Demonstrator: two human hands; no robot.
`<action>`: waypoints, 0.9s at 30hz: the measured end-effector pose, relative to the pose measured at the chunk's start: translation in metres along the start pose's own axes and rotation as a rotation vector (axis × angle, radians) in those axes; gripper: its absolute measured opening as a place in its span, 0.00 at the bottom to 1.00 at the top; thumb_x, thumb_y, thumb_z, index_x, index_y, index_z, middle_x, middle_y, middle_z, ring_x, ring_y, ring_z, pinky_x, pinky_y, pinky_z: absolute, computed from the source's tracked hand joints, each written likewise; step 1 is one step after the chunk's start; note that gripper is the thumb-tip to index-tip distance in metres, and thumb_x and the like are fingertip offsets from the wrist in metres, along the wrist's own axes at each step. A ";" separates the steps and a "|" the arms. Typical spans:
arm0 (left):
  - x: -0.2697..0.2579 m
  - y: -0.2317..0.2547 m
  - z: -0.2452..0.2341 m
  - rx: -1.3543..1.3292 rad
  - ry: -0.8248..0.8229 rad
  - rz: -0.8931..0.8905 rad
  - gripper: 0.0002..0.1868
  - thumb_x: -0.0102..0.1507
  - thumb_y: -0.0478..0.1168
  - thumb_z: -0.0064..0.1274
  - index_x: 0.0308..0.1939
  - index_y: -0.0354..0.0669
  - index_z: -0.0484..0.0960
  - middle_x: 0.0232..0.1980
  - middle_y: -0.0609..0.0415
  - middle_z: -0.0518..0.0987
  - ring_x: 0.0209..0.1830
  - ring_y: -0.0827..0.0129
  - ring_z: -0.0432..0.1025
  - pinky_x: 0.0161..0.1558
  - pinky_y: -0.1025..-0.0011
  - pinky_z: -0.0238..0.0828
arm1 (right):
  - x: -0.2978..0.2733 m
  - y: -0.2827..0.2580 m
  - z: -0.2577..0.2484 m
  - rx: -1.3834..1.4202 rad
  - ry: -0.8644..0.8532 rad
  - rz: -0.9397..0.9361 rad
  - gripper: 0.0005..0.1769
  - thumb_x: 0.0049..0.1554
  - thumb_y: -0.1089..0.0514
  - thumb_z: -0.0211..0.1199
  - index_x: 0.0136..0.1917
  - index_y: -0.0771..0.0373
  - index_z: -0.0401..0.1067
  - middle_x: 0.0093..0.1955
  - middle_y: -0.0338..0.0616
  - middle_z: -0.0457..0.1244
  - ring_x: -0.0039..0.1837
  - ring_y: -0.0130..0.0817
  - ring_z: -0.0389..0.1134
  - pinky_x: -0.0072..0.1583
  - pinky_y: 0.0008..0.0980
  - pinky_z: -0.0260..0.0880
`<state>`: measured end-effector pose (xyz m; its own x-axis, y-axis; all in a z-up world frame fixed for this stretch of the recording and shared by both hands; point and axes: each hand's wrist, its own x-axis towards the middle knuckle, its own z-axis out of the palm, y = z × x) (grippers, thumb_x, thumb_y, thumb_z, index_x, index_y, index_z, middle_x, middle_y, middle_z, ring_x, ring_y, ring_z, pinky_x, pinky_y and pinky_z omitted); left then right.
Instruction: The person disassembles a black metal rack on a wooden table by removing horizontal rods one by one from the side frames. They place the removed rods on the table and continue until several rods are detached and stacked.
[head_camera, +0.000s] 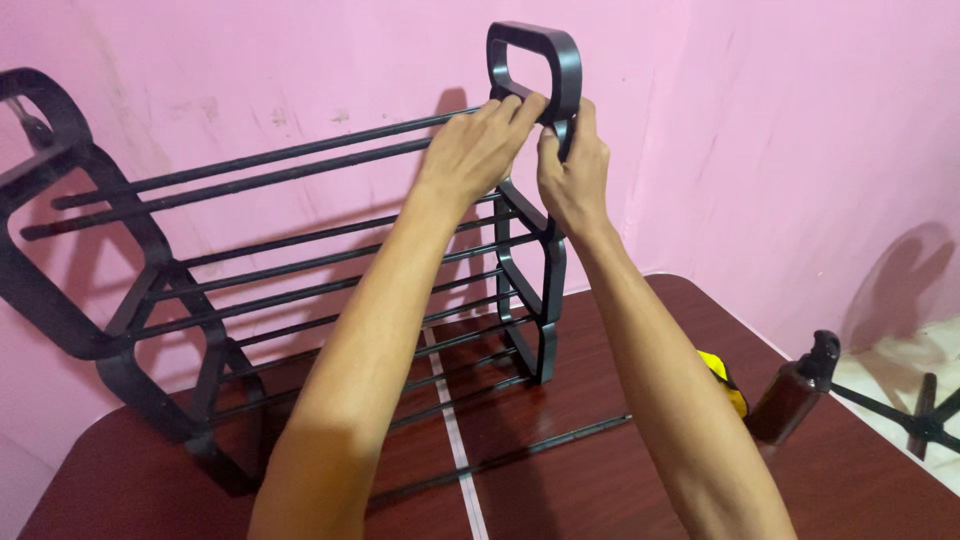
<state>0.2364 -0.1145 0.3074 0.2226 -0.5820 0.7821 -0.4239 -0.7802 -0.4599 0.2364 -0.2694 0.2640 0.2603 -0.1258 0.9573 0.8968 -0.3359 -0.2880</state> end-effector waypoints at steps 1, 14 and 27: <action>-0.002 0.000 -0.001 0.011 0.017 0.018 0.32 0.55 0.31 0.55 0.64 0.44 0.68 0.41 0.52 0.79 0.43 0.59 0.79 0.33 0.63 0.77 | -0.001 0.001 0.001 -0.012 0.011 -0.006 0.15 0.65 0.69 0.58 0.64 0.66 0.63 0.43 0.50 0.69 0.41 0.38 0.73 0.45 0.36 0.71; -0.011 -0.001 -0.003 0.111 0.072 0.118 0.34 0.62 0.30 0.52 0.73 0.46 0.69 0.41 0.56 0.77 0.40 0.67 0.76 0.35 0.70 0.78 | 0.000 -0.001 0.007 -0.030 0.085 0.120 0.17 0.60 0.67 0.59 0.62 0.64 0.66 0.37 0.48 0.68 0.36 0.36 0.71 0.40 0.36 0.69; -0.016 -0.004 -0.009 0.054 0.115 0.097 0.43 0.58 0.27 0.53 0.79 0.41 0.63 0.42 0.56 0.78 0.39 0.65 0.77 0.35 0.67 0.79 | 0.003 -0.014 0.005 0.068 0.080 0.178 0.11 0.62 0.63 0.63 0.58 0.63 0.68 0.37 0.41 0.66 0.37 0.25 0.64 0.40 0.30 0.66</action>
<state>0.2264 -0.1000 0.3000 0.0795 -0.6275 0.7745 -0.3897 -0.7347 -0.5553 0.2269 -0.2602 0.2712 0.3900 -0.2526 0.8855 0.8621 -0.2378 -0.4475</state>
